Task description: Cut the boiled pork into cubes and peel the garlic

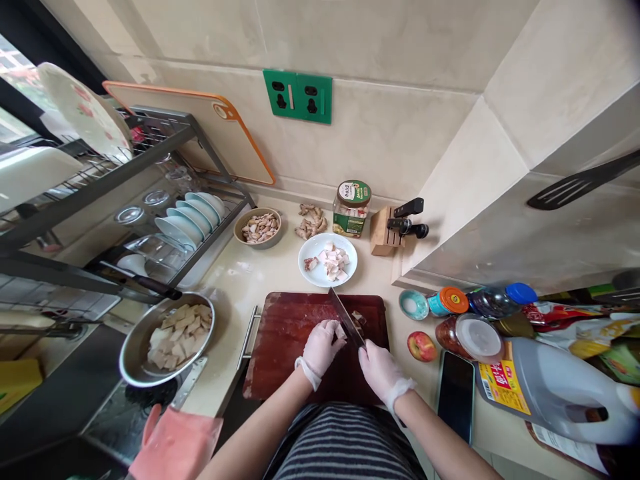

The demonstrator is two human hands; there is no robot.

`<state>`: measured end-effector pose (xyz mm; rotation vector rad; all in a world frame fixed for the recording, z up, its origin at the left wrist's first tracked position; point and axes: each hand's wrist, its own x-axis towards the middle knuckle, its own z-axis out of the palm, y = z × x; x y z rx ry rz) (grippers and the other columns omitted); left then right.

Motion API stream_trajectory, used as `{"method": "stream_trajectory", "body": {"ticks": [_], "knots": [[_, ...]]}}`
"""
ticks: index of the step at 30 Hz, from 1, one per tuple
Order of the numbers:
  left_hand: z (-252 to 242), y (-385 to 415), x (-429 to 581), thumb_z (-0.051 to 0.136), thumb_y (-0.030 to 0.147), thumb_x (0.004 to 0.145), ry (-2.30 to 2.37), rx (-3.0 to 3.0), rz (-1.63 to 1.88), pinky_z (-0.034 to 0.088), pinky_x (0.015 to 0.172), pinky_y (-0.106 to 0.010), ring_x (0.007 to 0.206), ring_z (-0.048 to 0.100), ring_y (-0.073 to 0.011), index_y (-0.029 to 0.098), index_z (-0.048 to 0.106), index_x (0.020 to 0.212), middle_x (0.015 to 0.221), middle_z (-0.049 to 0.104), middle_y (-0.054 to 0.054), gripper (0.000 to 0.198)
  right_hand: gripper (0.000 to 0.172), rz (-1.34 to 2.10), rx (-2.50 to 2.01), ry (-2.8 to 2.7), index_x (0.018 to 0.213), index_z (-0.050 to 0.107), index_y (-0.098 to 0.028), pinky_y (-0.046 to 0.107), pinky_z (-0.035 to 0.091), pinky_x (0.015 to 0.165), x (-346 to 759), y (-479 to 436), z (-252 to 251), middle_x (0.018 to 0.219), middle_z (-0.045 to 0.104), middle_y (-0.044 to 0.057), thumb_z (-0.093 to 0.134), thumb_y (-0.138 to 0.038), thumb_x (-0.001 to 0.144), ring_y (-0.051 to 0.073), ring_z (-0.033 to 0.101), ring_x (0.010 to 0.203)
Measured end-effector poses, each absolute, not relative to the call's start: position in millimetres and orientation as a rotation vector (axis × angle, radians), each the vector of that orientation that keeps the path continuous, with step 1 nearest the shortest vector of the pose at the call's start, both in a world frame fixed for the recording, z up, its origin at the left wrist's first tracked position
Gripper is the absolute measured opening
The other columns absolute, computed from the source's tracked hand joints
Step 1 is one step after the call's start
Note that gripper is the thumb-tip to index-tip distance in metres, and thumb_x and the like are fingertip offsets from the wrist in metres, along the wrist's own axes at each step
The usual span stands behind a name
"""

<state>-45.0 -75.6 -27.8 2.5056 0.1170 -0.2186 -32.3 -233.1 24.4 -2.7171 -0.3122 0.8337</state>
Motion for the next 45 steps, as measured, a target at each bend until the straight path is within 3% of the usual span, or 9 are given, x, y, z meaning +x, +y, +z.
{"method": "stream_trajectory", "body": {"ticks": [6, 11, 26, 32, 42, 45], "knots": [[-29.5, -71.4, -42.4, 0.069, 0.029, 0.070, 0.254, 2.463, -0.219, 0.043, 0.077, -0.028, 0.084, 0.058, -0.0181, 0.019, 0.056, 0.090, 0.090, 0.061, -0.003, 0.026, 0.028, 0.823, -2.752, -0.318, 0.088, 0.054, -0.020, 0.026, 0.027, 0.052, -54.8, -254.5, 45.0, 0.079, 0.069, 0.006, 0.027, -0.027, 0.095, 0.017, 0.066, 0.071], [-24.4, -69.2, -38.9, 0.068, 0.033, 0.072, 0.174, 2.508, -0.259, 0.042, 0.071, -0.027, 0.077, 0.057, -0.0172, 0.019, 0.056, 0.081, 0.084, 0.061, -0.002, 0.021, 0.027, 0.877, -2.763, -0.321, 0.090, 0.054, -0.020, 0.026, 0.027, 0.053, -58.8, -249.6, 50.4, 0.080, 0.069, 0.006, 0.028, -0.025, 0.095, 0.018, 0.066, 0.071], [-13.4, -69.0, -32.0, 0.060, 0.032, 0.079, 0.090, 2.565, -0.428, 0.041, 0.077, -0.030, 0.083, 0.058, -0.0194, 0.019, 0.057, 0.081, 0.086, 0.062, -0.005, 0.013, 0.027, 0.980, -2.763, -0.340, 0.091, 0.055, -0.019, 0.026, 0.031, 0.056, -51.0, -249.7, 57.0, 0.082, 0.069, 0.008, 0.029, -0.024, 0.094, 0.020, 0.067, 0.076], [-8.7, -72.7, -25.1, 0.058, 0.025, 0.079, 0.049, 2.602, -0.517, 0.043, 0.079, -0.031, 0.085, 0.058, -0.0211, 0.015, 0.058, 0.091, 0.091, 0.063, -0.008, 0.016, 0.026, 0.914, -2.764, -0.407, 0.091, 0.056, -0.018, 0.027, 0.033, 0.055, -29.1, -223.5, 33.4, 0.082, 0.070, 0.010, 0.031, -0.024, 0.093, 0.021, 0.067, 0.075], [-20.0, -73.6, -32.4, 0.061, 0.019, 0.076, 0.152, 2.389, -0.297, 0.043, 0.080, -0.028, 0.085, 0.059, -0.0175, 0.019, 0.059, 0.076, 0.085, 0.065, -0.003, 0.003, 0.030, 0.729, -2.677, -0.290, 0.097, 0.058, -0.016, 0.023, 0.035, 0.060, -25.1, -231.8, 15.5, 0.087, 0.070, 0.008, 0.030, -0.028, 0.095, 0.016, 0.065, 0.078], [-20.1, -72.2, -36.1, 0.061, 0.015, 0.075, 0.204, 2.259, -0.260, 0.044, 0.079, -0.026, 0.081, 0.059, -0.0145, 0.020, 0.056, 0.080, 0.084, 0.064, 0.000, 0.009, 0.029, 0.722, -2.727, -0.336, 0.091, 0.057, -0.018, 0.024, 0.032, 0.057, -33.4, -245.1, 24.9, 0.081, 0.069, 0.007, 0.030, -0.028, 0.095, 0.017, 0.065, 0.074]]}}
